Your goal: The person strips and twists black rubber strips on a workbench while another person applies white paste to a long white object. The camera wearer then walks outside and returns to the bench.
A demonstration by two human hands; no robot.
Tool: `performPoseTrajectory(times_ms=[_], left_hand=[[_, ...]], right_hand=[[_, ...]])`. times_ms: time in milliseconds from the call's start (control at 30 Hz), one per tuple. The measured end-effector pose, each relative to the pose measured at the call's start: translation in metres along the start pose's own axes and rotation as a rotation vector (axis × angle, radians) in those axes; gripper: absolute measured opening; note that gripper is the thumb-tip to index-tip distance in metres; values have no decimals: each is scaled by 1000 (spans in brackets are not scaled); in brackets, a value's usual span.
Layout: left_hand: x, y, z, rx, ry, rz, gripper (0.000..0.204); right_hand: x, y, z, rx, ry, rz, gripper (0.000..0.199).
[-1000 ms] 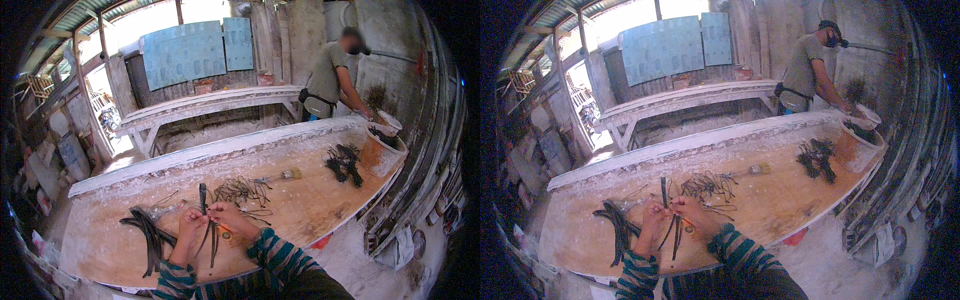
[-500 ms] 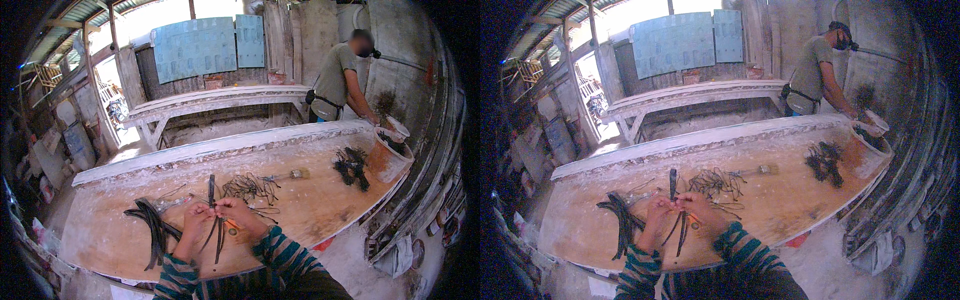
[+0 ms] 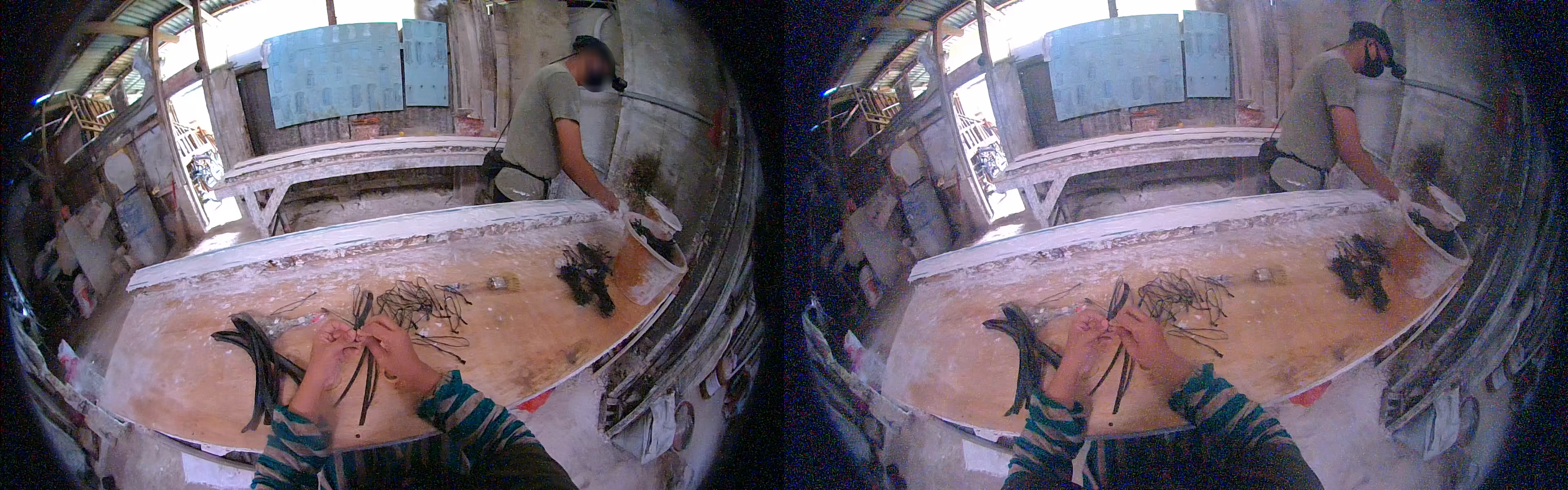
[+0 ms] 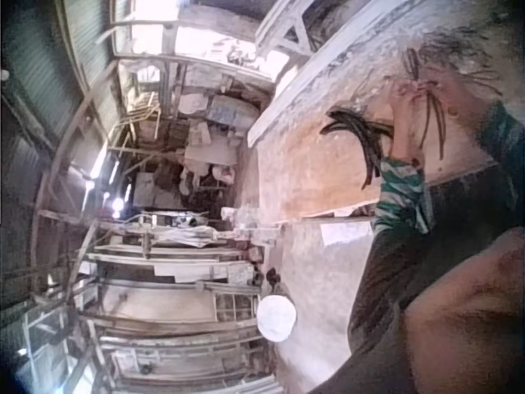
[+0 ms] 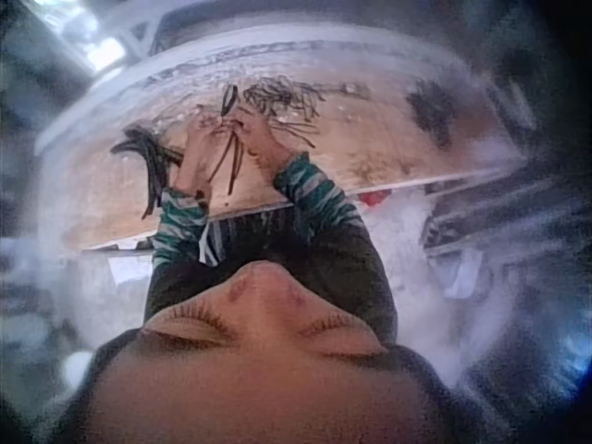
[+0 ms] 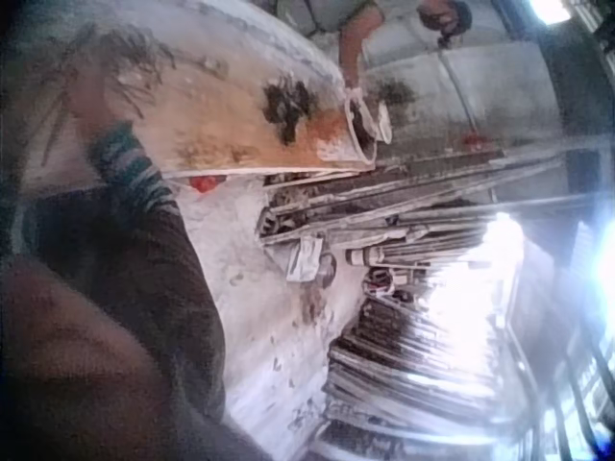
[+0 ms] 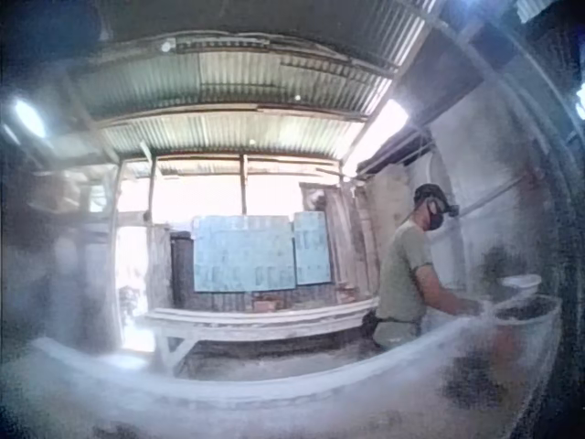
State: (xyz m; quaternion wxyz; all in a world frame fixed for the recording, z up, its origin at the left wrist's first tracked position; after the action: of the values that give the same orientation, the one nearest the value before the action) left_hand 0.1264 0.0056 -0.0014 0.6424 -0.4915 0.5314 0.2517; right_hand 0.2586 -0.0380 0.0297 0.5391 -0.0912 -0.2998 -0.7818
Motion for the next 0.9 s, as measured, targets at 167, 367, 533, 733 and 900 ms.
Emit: performPoseTrajectory(times_ms=[167,367,533,733,900], left_hand=[[3,-1,-2,20,54,-9,11],[-4,-2,-3,108,95,-55,14],[5,9,5,158,97,-104,19],[-2,-1,0,88,83,-138,24],[-2,0,-1,127,77,-166,27]], right_hand=[[13,3,0,11,146,-99,17],[18,0,6,137,120,12,24],[18,-5,3,214,-33,-5,25],[15,3,3,54,42,58,18],[17,4,7,62,54,-27,15]])
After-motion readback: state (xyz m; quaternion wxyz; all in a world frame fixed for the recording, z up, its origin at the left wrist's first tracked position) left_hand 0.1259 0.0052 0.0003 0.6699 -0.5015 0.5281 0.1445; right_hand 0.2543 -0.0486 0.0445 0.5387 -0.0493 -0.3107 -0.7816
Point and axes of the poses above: each hand's wrist, its own z-axis towards the middle knuckle, its own y-axis out of the back of the hand, x = y × z, the point moved 5 cm from there along z, towards the middle knuckle, and after that the axes turned 12 degrees about y, right-handed, at the moved point
